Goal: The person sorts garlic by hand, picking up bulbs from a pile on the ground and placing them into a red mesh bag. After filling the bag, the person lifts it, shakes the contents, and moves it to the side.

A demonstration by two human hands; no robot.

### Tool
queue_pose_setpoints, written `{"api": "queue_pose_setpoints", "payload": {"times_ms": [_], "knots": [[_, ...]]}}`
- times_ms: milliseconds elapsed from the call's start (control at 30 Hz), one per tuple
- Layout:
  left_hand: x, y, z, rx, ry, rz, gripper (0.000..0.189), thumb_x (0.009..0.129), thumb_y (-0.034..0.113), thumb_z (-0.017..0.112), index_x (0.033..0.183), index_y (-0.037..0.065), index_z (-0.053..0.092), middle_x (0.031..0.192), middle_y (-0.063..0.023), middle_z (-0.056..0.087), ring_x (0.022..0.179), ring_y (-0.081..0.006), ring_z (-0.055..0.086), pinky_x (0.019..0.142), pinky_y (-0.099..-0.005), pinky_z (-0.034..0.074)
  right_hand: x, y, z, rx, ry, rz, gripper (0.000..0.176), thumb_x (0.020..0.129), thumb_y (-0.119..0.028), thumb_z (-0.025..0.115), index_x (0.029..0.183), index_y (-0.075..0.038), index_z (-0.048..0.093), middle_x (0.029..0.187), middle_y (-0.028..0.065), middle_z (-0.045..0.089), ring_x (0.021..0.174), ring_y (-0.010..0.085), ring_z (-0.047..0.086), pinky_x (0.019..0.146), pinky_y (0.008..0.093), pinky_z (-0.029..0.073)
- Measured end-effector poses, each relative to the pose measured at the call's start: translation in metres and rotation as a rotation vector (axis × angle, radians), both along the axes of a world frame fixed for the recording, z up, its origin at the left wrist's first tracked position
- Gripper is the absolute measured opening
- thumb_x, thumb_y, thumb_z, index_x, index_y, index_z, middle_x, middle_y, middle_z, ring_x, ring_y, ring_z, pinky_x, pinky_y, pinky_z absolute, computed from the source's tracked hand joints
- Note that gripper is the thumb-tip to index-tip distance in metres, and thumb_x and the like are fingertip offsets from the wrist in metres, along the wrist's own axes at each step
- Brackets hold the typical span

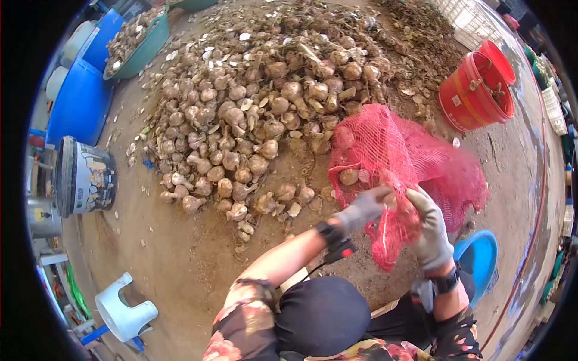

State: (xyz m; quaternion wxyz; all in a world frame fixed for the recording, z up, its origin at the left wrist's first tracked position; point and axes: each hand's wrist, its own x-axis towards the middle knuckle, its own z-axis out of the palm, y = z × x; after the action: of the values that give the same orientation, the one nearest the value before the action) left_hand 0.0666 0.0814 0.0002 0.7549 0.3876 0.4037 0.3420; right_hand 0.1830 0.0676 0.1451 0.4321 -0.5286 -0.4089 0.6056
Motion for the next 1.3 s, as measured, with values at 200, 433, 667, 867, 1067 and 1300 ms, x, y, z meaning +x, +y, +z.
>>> {"api": "queue_pose_setpoints", "payload": {"times_ms": [200, 433, 667, 867, 1067, 1300], "knots": [[-0.043, 0.073, -0.008, 0.305, 0.731, -0.134, 0.066, 0.079, 0.047, 0.056, 0.131, 0.01, 0.038, 0.137, -0.015, 0.036, 0.125, -0.0299, 0.037, 0.103, -0.0426, 0.028, 0.006, -0.032, 0.078, 0.464, -0.392, -0.165, 0.025, 0.084, -0.005, 0.056, 0.108, 0.001, 0.056, 0.097, 0.0084, 0.062, 0.083, 0.0147, 0.061, 0.073, 0.0252, 0.051], [-0.21, 0.043, 0.076, 0.582, 0.625, -0.016, 0.025, 0.075, 0.012, 0.065, 0.1, 0.009, 0.064, 0.108, -0.0097, 0.059, 0.103, -0.0258, 0.056, 0.094, -0.0332, 0.043, 0.026, -0.007, 0.066, 0.969, -0.985, 0.191, 0.026, 0.086, -0.003, 0.052, 0.111, 0.001, 0.055, 0.103, 0.0089, 0.061, 0.086, 0.0147, 0.06, 0.076, 0.0232, 0.048], [-0.186, -0.036, 0.021, 0.674, 1.491, -0.221, 0.079, 0.054, 0.028, 0.079, 0.125, 0.023, 0.045, 0.131, -0.017, 0.029, 0.112, -0.0366, 0.043, 0.09, -0.0399, 0.043, -0.004, 0.014, 0.013, -0.345, 0.521, -0.113, 0.014, 0.09, -0.01, 0.046, 0.099, -0.005, 0.055, 0.085, 0.0035, 0.06, 0.071, 0.0108, 0.058, 0.065, 0.0244, 0.049], [-0.171, -0.005, -0.003, 0.529, 1.572, -0.066, 0.059, 0.061, 0.024, 0.074, 0.116, 0.026, 0.052, 0.133, -0.0189, 0.029, 0.099, -0.0318, 0.054, 0.078, -0.0379, 0.049, -0.005, 0.014, -0.007, -0.361, 0.531, -0.047, 0.016, 0.09, -0.008, 0.046, 0.103, -0.003, 0.054, 0.088, 0.0034, 0.06, 0.078, 0.0106, 0.059, 0.071, 0.0244, 0.05], [-0.188, 0.012, 0.01, 0.36, 1.173, -0.055, 0.036, 0.069, 0.02, 0.067, 0.104, 0.023, 0.057, 0.131, -0.0133, 0.033, 0.089, -0.0297, 0.06, 0.077, -0.0381, 0.049, -0.002, 0.018, -0.017, -0.268, 0.452, 0.054, 0.018, 0.091, -0.006, 0.045, 0.106, -0.002, 0.054, 0.093, 0.0041, 0.059, 0.081, 0.0108, 0.059, 0.075, 0.0252, 0.051], [-0.197, 0.015, -0.031, 0.514, 1.021, 0.47, 0.028, 0.072, 0.01, 0.063, 0.098, 0.01, 0.055, 0.103, -0.0104, 0.056, 0.079, -0.0265, 0.059, 0.074, -0.0344, 0.049, -0.004, 0.019, -0.001, -0.359, 0.542, -0.101, 0.022, 0.088, -0.006, 0.05, 0.109, -0.002, 0.05, 0.094, 0.0067, 0.06, 0.08, 0.0135, 0.061, 0.073, 0.0266, 0.051]]}}
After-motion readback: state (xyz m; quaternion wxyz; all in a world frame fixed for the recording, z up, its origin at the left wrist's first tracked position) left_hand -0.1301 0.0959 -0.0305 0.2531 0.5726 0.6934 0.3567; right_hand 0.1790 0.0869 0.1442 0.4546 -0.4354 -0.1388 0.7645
